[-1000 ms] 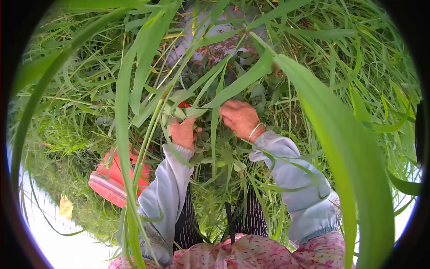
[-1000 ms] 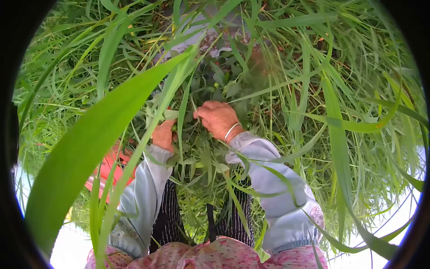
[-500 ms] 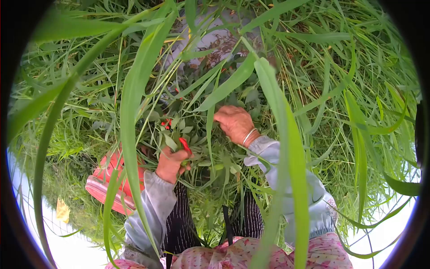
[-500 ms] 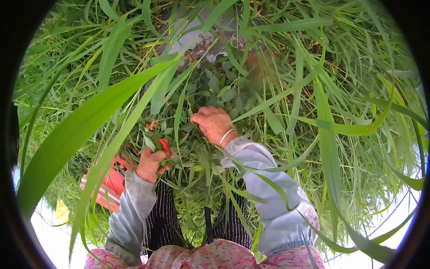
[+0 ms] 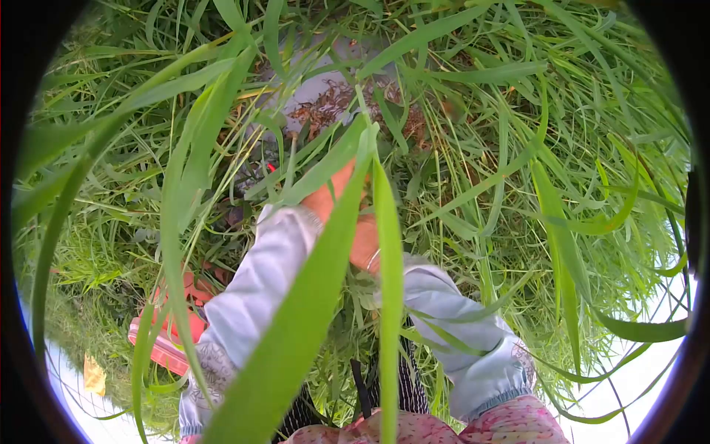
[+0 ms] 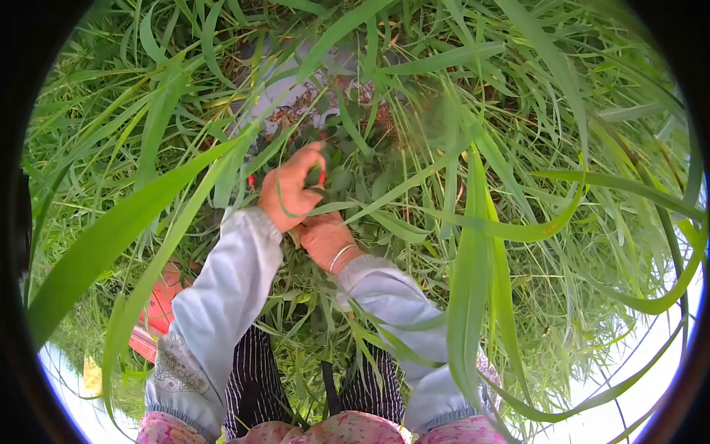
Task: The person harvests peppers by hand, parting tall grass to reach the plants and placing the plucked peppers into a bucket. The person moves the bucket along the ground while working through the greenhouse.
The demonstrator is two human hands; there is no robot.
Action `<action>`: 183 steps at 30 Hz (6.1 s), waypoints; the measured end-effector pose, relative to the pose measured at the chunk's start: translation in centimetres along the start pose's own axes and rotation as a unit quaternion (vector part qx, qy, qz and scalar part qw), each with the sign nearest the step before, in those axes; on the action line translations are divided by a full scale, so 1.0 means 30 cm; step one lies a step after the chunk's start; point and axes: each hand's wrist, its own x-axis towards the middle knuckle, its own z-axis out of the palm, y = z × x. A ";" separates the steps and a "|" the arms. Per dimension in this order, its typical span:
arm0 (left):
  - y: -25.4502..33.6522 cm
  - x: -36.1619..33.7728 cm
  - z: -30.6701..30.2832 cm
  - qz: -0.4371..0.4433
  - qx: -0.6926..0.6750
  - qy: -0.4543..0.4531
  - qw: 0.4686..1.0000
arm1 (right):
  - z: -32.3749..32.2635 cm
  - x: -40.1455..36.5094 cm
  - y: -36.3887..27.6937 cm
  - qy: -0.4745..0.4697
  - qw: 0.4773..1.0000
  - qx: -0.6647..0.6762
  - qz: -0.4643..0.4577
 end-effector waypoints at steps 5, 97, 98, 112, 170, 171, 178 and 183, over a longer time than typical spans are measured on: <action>0.048 0.023 0.042 0.005 0.084 -0.279 0.957 | -0.003 -0.064 -0.038 -0.065 0.976 0.195 0.075; -0.189 -0.261 0.200 0.078 0.188 -0.220 0.954 | -0.046 0.072 0.047 0.166 0.962 0.197 0.090; -0.189 -0.261 0.190 0.082 0.190 -0.221 0.953 | -0.049 0.067 0.035 0.167 0.964 0.193 0.067; -0.316 -0.295 0.259 0.008 -0.010 -0.184 0.983 | -0.211 0.095 0.250 0.204 0.687 0.650 0.251; -0.203 -0.289 0.234 0.327 0.586 -0.175 0.720 | 0.193 0.356 0.629 -0.080 0.928 -0.092 0.352; -0.186 -0.288 0.231 0.326 0.597 -0.171 0.713 | 0.189 0.349 0.630 -0.065 0.928 -0.074 0.358; -0.254 -0.316 0.268 0.467 0.842 -0.143 0.230 | 0.139 0.218 0.632 0.141 0.852 0.319 0.390; -0.362 -0.367 0.315 0.269 0.614 -0.174 0.721 | 0.152 0.185 0.651 0.279 0.488 0.761 0.322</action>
